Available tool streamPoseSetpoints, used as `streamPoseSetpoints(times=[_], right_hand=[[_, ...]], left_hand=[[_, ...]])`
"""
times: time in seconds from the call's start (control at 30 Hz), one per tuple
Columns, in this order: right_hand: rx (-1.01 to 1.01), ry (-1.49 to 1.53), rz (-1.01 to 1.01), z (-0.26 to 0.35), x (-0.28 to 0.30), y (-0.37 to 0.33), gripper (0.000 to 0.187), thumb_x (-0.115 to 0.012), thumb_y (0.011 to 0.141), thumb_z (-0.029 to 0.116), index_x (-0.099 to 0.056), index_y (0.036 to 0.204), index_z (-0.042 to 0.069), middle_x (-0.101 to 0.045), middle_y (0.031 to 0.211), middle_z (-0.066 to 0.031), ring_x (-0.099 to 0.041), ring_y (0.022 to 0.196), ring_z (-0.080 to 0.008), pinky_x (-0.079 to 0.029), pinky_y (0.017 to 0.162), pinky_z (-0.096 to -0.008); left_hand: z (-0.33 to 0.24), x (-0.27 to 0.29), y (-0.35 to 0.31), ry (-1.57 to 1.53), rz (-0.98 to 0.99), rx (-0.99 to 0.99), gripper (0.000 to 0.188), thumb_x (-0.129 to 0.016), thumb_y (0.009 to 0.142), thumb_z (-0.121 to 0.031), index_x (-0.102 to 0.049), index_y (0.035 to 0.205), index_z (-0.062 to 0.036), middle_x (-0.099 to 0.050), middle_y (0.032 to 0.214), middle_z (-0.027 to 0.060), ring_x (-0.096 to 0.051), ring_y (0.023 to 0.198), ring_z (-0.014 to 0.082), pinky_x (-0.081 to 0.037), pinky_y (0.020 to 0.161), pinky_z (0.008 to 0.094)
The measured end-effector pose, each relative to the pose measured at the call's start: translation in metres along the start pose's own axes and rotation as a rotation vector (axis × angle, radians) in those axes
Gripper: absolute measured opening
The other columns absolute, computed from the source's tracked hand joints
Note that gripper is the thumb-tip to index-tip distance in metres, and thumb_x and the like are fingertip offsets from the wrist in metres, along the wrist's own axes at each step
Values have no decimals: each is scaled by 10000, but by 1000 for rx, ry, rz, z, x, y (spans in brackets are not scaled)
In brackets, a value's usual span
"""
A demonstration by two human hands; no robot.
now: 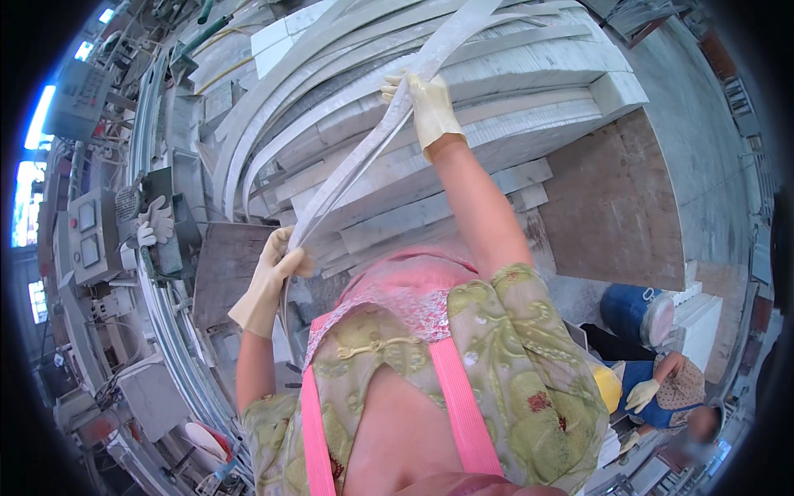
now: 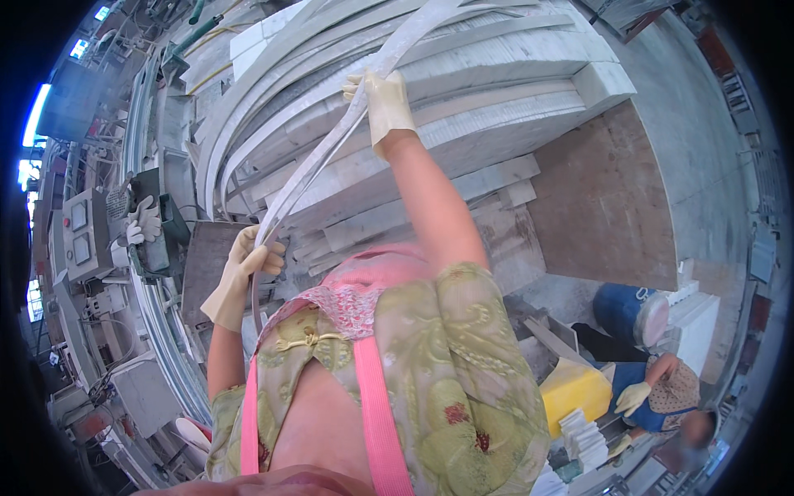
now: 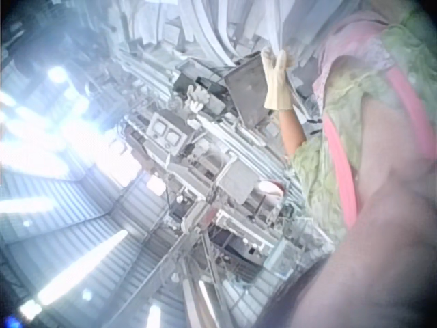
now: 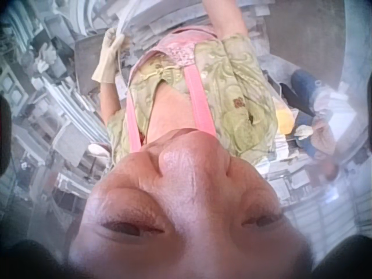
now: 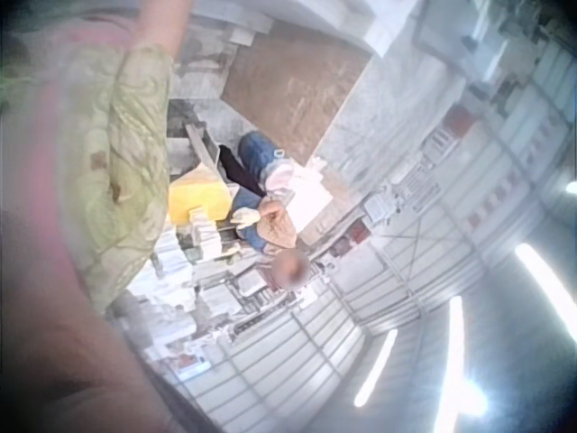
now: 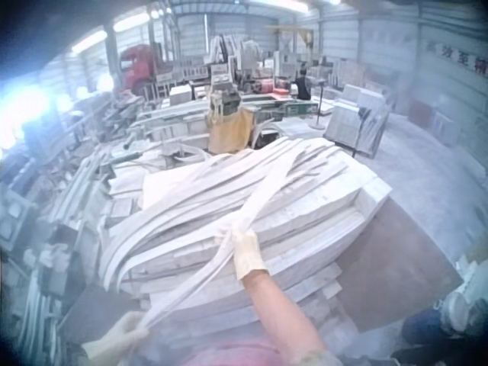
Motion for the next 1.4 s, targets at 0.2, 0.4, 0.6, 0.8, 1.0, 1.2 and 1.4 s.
streamPoseSetpoints(times=[0.2,0.4,0.6,0.8,1.0,1.2,1.4], right_hand=[[-66,-185,20,13,-4,13,400,-470,986,252,-569,1063,-128,-695,994,-233,-707,840,-274,-583,788,-395],[-99,-351,143,30,-1,29,579,-483,1016,363,-486,1291,-146,-660,1188,-270,-700,1028,-300,-573,947,-405],[-19,-285,130,42,-3,19,547,-463,1037,341,-454,1341,-115,-632,1265,-243,-679,1103,-300,-541,996,-398],[98,-172,74,55,7,36,481,-512,1017,271,-492,1330,-94,-624,1301,-233,-668,1133,-293,-568,932,-390],[274,113,-113,78,45,68,441,-703,890,166,-549,1236,-59,-665,1166,-172,-688,980,-277,-574,752,-381],[346,333,-252,99,103,84,482,-758,854,105,-556,1278,-5,-633,1137,-116,-650,963,-258,-560,797,-403],[263,310,-312,91,125,77,479,-746,877,141,-537,1273,-27,-629,1124,-111,-634,967,-224,-539,809,-379]], left_hand=[[-16,-13,6,-78,224,109,707,-681,891,-494,-515,1380,-11,-684,1047,105,-654,805,141,-537,708,281],[-32,-15,9,4,270,-83,631,-644,880,-487,-568,1285,-8,-695,994,93,-626,740,121,-513,658,259],[-25,-7,30,-62,240,85,559,-637,893,-400,-581,1288,-8,-685,982,80,-594,724,99,-497,663,251],[-40,2,28,122,82,-90,582,-688,893,-259,-539,1410,-34,-670,1125,75,-620,929,126,-491,853,268],[-87,-6,28,566,-75,-364,671,-759,803,-201,-539,1415,-36,-635,1289,161,-608,1172,284,-452,1024,353],[-101,-32,43,873,-99,-413,801,-795,754,-242,-476,1479,-121,-603,1318,205,-583,1233,354,-443,1048,396],[-89,-45,54,783,8,-369,818,-807,766,-275,-464,1481,-71,-579,1378,212,-566,1276,348,-431,1076,390]])
Point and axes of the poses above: each hand's wrist, its own y-axis towards the middle knuckle, its own x-axis out of the back of the hand, z = x × y, the point moved 4 cm from there along y, towards the middle knuckle
